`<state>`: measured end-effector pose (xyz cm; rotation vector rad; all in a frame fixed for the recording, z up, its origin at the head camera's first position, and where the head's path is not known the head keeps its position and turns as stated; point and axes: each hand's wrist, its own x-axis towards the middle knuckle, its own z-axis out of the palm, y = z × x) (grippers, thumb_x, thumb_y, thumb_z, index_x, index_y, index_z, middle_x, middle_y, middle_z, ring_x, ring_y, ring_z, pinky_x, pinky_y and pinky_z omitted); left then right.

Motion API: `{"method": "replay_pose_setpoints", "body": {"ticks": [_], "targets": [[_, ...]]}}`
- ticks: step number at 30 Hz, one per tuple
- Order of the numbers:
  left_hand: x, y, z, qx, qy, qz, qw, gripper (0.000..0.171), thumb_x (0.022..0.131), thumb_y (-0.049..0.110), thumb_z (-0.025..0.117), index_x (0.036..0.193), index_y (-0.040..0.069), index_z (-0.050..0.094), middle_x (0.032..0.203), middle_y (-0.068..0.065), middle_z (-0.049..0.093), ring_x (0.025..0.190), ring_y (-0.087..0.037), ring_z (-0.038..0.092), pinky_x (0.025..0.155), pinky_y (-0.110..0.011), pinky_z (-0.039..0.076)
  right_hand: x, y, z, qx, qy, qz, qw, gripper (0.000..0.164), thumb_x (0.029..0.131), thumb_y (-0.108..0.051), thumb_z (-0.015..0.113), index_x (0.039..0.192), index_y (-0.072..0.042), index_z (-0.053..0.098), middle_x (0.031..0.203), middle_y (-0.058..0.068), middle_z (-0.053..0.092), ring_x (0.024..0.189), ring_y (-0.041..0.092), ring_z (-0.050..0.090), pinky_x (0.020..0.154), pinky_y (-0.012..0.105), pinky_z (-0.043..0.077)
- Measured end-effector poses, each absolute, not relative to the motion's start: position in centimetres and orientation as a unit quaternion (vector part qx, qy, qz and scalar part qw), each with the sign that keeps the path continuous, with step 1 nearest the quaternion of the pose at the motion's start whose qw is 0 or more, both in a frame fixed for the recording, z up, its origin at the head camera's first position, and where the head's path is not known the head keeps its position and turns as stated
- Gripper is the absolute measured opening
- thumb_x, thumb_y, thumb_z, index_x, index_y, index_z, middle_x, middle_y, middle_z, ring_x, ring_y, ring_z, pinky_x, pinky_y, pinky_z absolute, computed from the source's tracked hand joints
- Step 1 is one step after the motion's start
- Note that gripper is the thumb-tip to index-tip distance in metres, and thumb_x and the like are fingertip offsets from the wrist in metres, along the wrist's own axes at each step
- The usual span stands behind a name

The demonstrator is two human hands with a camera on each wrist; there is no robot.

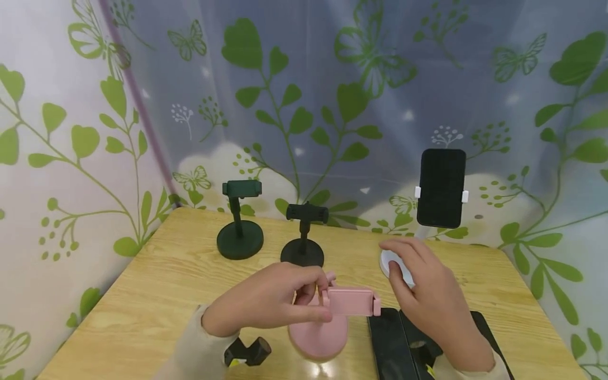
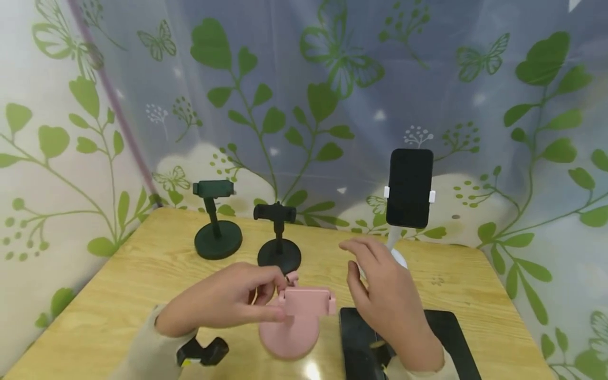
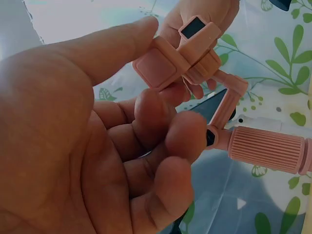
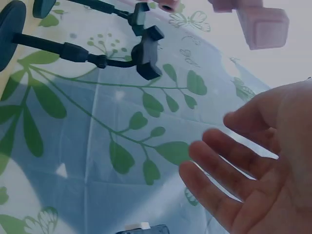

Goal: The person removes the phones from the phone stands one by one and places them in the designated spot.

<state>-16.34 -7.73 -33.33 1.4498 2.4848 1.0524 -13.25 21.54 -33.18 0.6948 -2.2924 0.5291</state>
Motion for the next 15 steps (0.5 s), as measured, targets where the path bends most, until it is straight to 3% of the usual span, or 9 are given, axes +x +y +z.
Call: {"method": "replay_pose_setpoints", "body": {"ticks": [3,5,6,8,10,15], "targets": [[-16.49,-7.72,-33.58,0.481,0.804,0.347,0.042,0.025,0.097,0.043,0.073,0.102,0.021,0.062,0.069,0.017,0.049,0.062,0.003,0.047,0.059,-0.017,0.040,-13.43,21.46,-33.34,0.261,-0.869,0.223,0.356,0.038,0.089,0.003,0.064,0.126,-0.008,0.068,0.123,0.006,0.066,0.081,0.016,0.064,0.056,0.019,0.039],[-16.59,-7.72,-33.73,0.484,0.798,0.355,0.051,0.023,0.097,0.040,0.073,0.101,0.021,0.062,0.071,0.016,0.050,0.062,0.002,0.047,0.060,-0.017,0.043,-13.63,21.44,-33.38,0.251,-0.861,0.249,0.366,0.037,0.089,0.002,0.062,0.124,-0.006,0.068,0.124,0.008,0.066,0.096,0.023,0.066,0.080,0.021,0.048],[-16.65,-7.70,-33.78,0.486,0.795,0.359,0.056,0.021,0.098,0.039,0.073,0.101,0.020,0.062,0.071,0.016,0.050,0.063,0.002,0.048,0.061,-0.017,0.044,-13.74,21.44,-33.39,0.243,-0.856,0.261,0.374,0.035,0.089,0.001,0.061,0.123,-0.005,0.068,0.125,0.011,0.066,0.108,0.028,0.064,0.096,0.028,0.047],[-16.78,-7.62,-33.90,0.490,0.785,0.373,0.071,0.019,0.098,0.036,0.073,0.100,0.020,0.062,0.073,0.015,0.051,0.066,0.002,0.050,0.063,-0.018,0.047,-13.91,21.48,-33.35,0.223,-0.849,0.280,0.388,0.033,0.088,-0.003,0.062,0.121,-0.003,0.068,0.127,0.016,0.065,0.130,0.038,0.053,0.120,0.053,0.026],[-16.95,-7.50,-34.02,0.494,0.772,0.390,0.089,0.018,0.098,0.033,0.073,0.100,0.018,0.062,0.074,0.015,0.053,0.068,0.001,0.052,0.065,-0.019,0.050,-13.98,21.58,-33.26,0.202,-0.845,0.297,0.396,0.032,0.087,-0.004,0.063,0.119,-0.001,0.067,0.131,0.020,0.062,0.140,0.045,0.041,0.122,0.067,0.002],[-17.38,-7.19,-34.31,0.506,0.748,0.413,0.117,0.017,0.098,0.028,0.074,0.100,0.015,0.063,0.075,0.013,0.054,0.067,0.000,0.051,0.064,-0.020,0.051,-13.37,21.91,-33.04,0.156,-0.850,0.318,0.391,0.034,0.087,-0.001,0.064,0.121,0.001,0.065,0.138,0.022,0.057,0.146,0.047,0.032,0.122,0.066,-0.003]]}}
